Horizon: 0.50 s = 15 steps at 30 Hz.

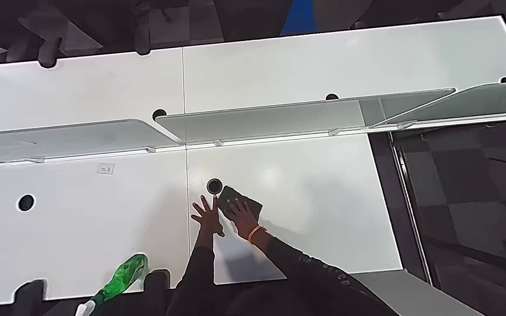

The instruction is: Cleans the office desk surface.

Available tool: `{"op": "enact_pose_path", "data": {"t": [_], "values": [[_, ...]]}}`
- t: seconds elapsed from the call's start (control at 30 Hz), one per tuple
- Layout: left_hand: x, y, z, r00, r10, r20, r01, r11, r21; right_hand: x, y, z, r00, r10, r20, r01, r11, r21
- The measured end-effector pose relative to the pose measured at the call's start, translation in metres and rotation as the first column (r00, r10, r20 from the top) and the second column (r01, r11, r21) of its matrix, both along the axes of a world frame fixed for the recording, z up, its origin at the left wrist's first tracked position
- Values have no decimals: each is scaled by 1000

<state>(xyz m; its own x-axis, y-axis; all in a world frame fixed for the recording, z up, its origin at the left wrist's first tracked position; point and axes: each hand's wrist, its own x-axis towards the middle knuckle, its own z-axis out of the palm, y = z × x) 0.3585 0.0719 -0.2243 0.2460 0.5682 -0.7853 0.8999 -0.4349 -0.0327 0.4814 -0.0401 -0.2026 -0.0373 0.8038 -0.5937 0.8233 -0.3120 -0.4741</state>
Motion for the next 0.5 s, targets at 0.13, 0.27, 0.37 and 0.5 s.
{"op": "enact_pose_path", "data": {"t": [0.13, 0.27, 0.37, 0.5], "values": [[1, 0, 2, 1000, -1, -6, 1, 1000, 0, 4, -3, -5, 1000, 18, -10, -18, 1000, 24], [1, 0, 0, 1000, 2, -12, -2, 1000, -11, 33, 21, -12, 999, 37, -5, -37, 996, 83], [0, 0, -3, 1000, -5, -14, 5, 1000, -1, 75, 50, -17, 997, -71, 34, 66, 988, 138], [1, 0, -1, 1000, -9, -21, 9, 1000, 5, 161, 72, -16, 946, -275, 172, 258, 959, 116]]}}
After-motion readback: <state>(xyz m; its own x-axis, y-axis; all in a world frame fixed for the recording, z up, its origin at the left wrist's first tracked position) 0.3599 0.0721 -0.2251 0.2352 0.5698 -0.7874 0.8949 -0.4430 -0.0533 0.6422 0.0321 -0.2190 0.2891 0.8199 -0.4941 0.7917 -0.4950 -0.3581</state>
